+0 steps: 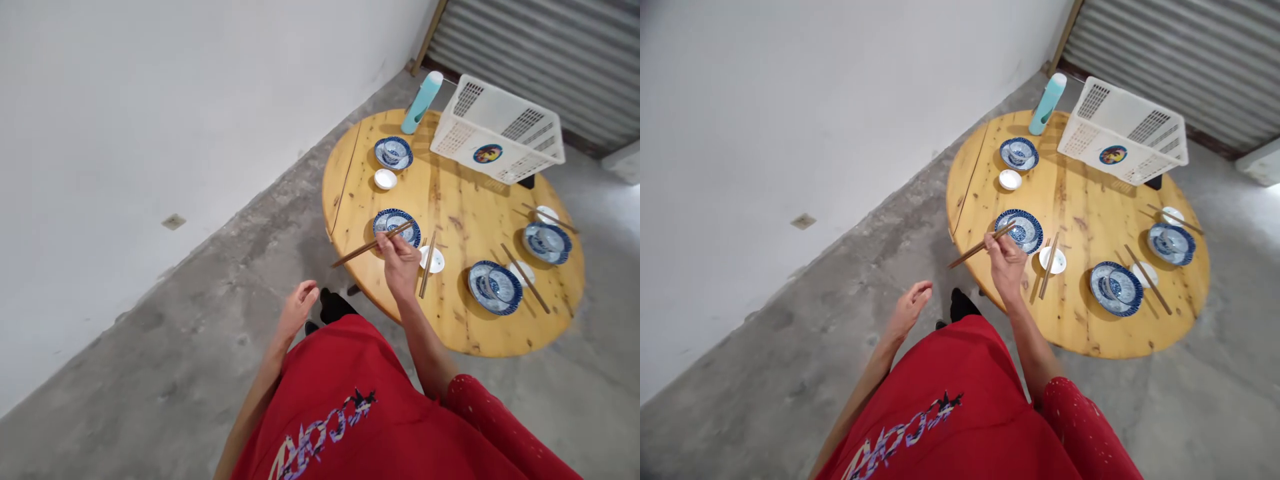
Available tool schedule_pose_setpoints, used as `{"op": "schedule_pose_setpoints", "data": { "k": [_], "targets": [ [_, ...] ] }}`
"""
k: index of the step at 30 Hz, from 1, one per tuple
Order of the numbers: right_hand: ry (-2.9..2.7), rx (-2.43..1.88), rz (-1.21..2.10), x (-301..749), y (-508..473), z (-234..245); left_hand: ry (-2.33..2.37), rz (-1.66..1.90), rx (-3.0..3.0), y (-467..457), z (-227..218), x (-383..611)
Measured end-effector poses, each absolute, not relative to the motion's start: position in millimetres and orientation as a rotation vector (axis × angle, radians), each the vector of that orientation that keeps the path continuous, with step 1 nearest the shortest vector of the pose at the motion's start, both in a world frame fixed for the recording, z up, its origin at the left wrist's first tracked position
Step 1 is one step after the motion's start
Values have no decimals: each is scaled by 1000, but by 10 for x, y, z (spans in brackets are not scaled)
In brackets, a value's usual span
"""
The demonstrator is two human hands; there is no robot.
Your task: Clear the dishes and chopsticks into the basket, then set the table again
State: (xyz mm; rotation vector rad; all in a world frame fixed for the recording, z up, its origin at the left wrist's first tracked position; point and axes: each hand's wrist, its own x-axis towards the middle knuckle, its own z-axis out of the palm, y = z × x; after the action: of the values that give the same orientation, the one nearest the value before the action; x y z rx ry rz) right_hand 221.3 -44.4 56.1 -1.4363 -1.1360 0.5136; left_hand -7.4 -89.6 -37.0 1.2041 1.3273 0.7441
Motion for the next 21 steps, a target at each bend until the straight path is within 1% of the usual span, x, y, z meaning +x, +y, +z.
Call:
{"op": "schedule_pose_setpoints", "data": {
  "k": [5, 9, 12, 15, 18, 21],
  "targets": [
    [-1222, -1553, 124, 2383, 76, 544, 1323, 660, 1192, -496, -494, -194],
    [-1305, -1624, -41, 2439, 641, 377, 1376, 615, 1200, -10, -644, -408],
    [-1320, -1663, -65, 2430, 1000, 217, 1416, 558, 1212, 480, -674, -509],
    [-1319, -1706, -46, 2395, 1222, 103, 1393, 429, 1238, 1043, -602, -456],
    [-1287, -1756, -1, 2374, 1327, 66, 1318, 320, 1307, 1568, -496, -267],
    [-1154, -1805, 38, 2396, 1397, 103, 1218, 298, 1412, 1954, -393, -41]
  ]
}}
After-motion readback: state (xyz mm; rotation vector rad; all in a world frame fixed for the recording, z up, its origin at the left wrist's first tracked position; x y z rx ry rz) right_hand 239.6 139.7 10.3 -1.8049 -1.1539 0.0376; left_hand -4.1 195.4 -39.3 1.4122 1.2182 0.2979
